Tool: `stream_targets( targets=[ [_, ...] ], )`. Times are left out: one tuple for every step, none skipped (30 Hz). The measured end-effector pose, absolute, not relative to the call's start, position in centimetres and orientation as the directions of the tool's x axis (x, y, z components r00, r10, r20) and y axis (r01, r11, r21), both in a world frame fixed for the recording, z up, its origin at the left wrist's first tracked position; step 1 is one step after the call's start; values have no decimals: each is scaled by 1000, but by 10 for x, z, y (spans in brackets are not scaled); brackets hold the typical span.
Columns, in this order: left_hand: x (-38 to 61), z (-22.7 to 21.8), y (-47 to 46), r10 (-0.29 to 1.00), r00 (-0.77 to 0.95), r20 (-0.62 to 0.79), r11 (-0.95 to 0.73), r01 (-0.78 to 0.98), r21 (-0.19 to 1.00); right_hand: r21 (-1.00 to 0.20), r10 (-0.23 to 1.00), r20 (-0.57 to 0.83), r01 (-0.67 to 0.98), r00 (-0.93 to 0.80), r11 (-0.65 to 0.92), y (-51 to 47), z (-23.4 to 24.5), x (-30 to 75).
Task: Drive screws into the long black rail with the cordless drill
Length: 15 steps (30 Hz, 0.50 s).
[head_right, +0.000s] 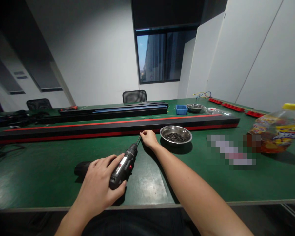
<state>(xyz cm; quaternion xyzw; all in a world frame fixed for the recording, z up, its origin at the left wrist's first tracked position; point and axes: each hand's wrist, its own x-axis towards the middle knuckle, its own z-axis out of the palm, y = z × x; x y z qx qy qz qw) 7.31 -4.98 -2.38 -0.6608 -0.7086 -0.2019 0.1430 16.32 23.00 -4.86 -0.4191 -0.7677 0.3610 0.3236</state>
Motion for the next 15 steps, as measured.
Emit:
stream_targets(
  targets=[
    [73,-24,-50,878,-85,471,43,994,98,-831,879,179,411,-442,375,230,-47,164],
    [73,-24,-49,878,-84,471,42,994,100,-838,879,160,409,-449,361,229,-46,165],
    [73,-24,-49,878,-84,471,41,994,101,-845,878,140,407,-458,348,228,-44,167],
    [73,-24,-49,879,-85,470,41,994,102,-850,875,123,405,-468,336,227,-41,168],
    [73,-24,-49,878,-86,470,42,994,103,-855,873,106,404,-476,325,225,-39,170],
    [73,-24,-48,878,-87,471,43,994,104,-861,870,91,401,-484,313,224,-37,171],
    [73,-24,-48,877,-87,472,42,994,105,-868,868,77,396,-490,301,223,-34,172],
    [73,-24,-48,876,-86,474,41,994,105,-876,865,63,389,-497,287,221,-32,174],
    [73,-25,-48,876,-85,476,40,994,105,-884,861,48,379,-506,272,220,-30,175],
    [73,-25,-49,875,-85,476,39,994,104,-893,856,37,367,-516,260,219,-28,176],
    [72,-25,-49,876,-85,476,40,994,103,-901,852,30,354,-523,250,217,-27,177],
    [72,-25,-49,876,-84,474,41,994,101,-908,849,27,342,-528,242,216,-25,177],
    [72,-25,-49,877,-85,473,42,994,99,-913,847,25,332,-531,236,215,-24,178],
    [72,-25,-49,877,-85,472,43,994,97,-918,845,24,324,-534,231,215,-23,178],
    [71,-25,-49,878,-83,471,43,995,95,-920,844,24,318,-535,228,214,-23,179]
  ],
)
